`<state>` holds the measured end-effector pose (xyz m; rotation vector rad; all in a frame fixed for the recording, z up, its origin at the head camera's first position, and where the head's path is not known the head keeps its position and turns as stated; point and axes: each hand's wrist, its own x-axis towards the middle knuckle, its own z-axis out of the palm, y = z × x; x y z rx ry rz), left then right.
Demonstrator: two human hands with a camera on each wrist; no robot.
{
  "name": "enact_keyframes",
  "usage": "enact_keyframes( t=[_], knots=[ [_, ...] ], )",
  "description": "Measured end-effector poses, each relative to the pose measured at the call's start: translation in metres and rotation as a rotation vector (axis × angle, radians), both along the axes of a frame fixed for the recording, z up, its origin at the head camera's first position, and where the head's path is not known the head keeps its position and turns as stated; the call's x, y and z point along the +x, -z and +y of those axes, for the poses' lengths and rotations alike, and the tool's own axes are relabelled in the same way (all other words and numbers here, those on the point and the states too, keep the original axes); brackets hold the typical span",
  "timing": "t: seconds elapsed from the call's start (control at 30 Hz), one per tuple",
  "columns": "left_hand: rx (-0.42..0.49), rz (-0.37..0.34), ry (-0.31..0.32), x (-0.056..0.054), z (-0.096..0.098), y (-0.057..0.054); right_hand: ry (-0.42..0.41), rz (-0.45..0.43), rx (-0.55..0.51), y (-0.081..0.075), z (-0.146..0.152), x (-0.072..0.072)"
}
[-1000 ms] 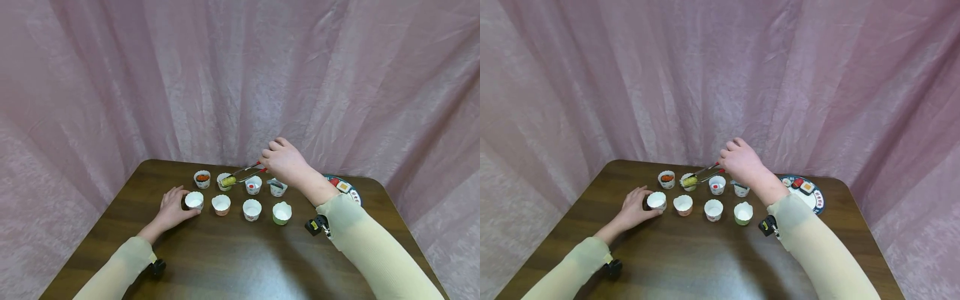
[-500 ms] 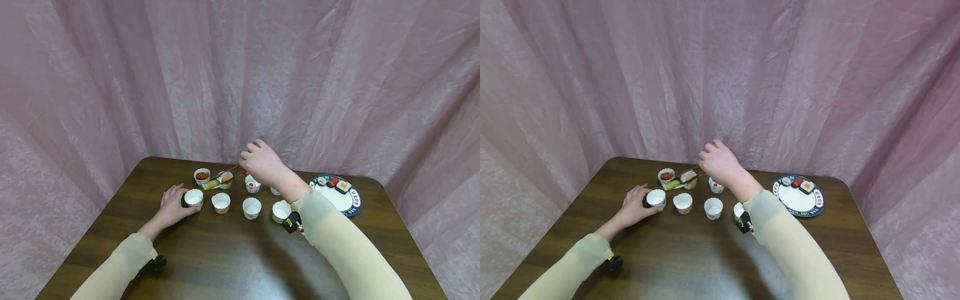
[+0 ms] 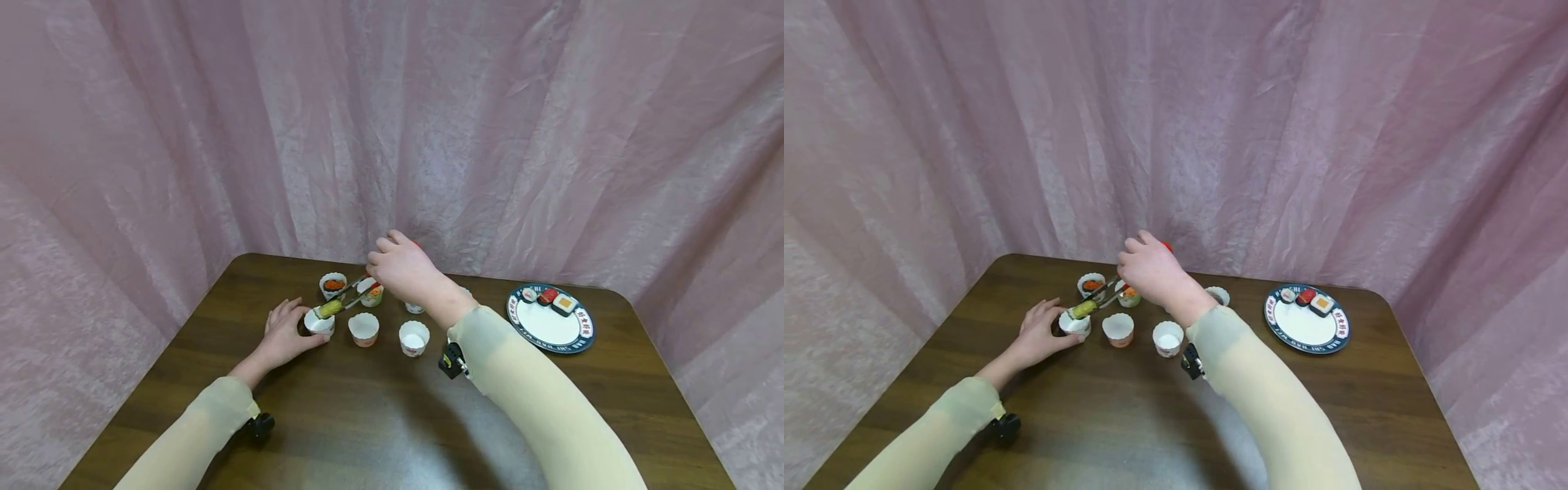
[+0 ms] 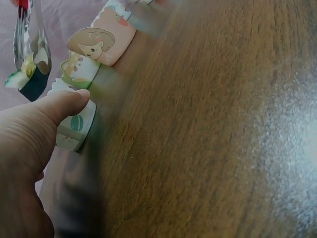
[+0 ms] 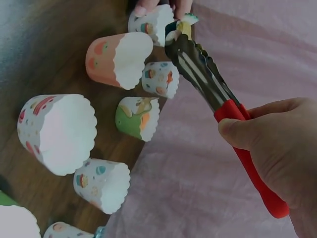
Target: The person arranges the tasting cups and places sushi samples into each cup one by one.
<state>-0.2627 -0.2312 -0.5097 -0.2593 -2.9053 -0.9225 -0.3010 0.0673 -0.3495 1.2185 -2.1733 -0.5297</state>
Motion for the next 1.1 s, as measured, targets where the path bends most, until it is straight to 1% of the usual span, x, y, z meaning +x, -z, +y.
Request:
enact_keyframes(
  t=[0.17,0.37,0.53,0.77,0.87,1.03,1.1],
  knots=[
    [-0.004,-0.005,-0.004,0.001,-0.001,0.000,-0.010,0.022,0.047,0.000,-0.015,0.000],
    [-0.013,-0.014,-0.009,0.002,-0.002,0.000,-0.002,0.046,0.100,-0.001,-0.035,0.001],
    [-0.022,-0.033,-0.014,0.001,-0.003,0.000,0.000,0.067,0.127,-0.002,-0.045,0.003],
    [-0.028,-0.039,-0.013,-0.001,-0.005,0.003,0.015,0.062,0.134,0.000,-0.048,0.004],
    [-0.025,-0.045,-0.014,-0.001,-0.005,0.003,0.018,0.062,0.133,-0.002,-0.048,0.005],
    [-0.026,-0.040,-0.013,-0.001,-0.004,0.002,0.029,0.052,0.128,-0.007,-0.041,0.006],
    [-0.030,-0.033,-0.013,-0.001,-0.003,0.002,0.016,0.061,0.106,-0.008,-0.036,0.005]
  ],
)
